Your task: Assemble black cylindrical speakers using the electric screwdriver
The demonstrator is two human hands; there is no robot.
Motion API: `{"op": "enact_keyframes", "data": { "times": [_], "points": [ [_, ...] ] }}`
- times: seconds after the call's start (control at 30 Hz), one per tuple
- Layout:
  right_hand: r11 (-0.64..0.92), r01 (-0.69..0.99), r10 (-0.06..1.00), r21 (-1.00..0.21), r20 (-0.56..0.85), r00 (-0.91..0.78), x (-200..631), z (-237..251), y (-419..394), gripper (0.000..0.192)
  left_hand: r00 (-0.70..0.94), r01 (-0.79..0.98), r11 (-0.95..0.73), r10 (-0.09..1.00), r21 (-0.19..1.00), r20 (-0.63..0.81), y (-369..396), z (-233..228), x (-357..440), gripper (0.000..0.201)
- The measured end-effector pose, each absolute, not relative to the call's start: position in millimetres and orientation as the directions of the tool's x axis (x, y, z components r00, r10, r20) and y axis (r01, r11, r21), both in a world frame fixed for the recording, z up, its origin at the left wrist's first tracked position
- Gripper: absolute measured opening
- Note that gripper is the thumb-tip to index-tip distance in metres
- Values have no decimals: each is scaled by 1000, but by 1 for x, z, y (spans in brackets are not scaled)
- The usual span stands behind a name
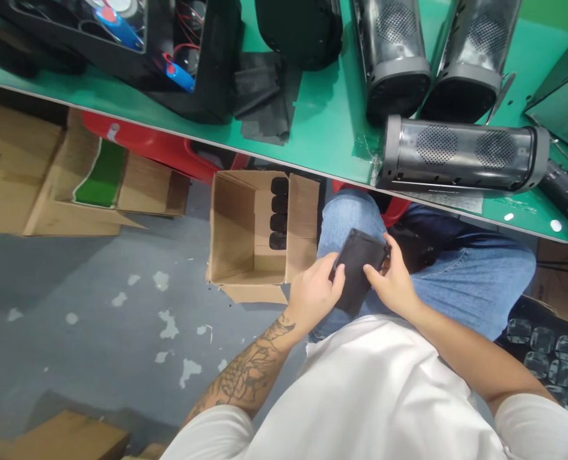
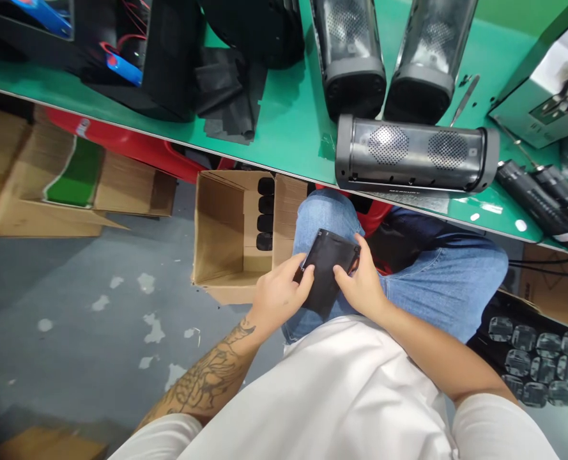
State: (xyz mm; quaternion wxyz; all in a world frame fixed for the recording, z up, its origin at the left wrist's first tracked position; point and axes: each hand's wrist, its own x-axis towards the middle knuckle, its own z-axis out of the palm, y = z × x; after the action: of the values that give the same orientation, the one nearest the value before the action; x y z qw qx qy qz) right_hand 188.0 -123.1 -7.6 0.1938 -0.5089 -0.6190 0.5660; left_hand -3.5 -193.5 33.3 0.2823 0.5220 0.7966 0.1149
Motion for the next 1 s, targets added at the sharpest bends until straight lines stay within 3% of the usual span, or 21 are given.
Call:
{"op": "enact_keyframes", "data": {
  "times": [0.33, 0.57, 0.83, 1.0],
  "points": [
    [-151, 333, 854, -931, -293, -430, 177, -9, -121, 85, -332, 764, 491, 856, 419, -396, -181, 41, -5, 25],
    [-121, 358, 866, -926, -274, -418, 173, -10, -126, 91, -364, 779, 535, 810, 325, -461, -174, 46, -5, 28],
    [-144, 348, 841, -926, -300, -450, 173, -10, -124, 84, -355, 773, 541, 802, 332, -481, -173, 47, -7, 31],
    [-82, 392, 870, -916, -258, -420, 171, -11, -124, 81, -356, 789, 531, 806, 310, -474, -173, 45, -7, 31]
  ]
}}
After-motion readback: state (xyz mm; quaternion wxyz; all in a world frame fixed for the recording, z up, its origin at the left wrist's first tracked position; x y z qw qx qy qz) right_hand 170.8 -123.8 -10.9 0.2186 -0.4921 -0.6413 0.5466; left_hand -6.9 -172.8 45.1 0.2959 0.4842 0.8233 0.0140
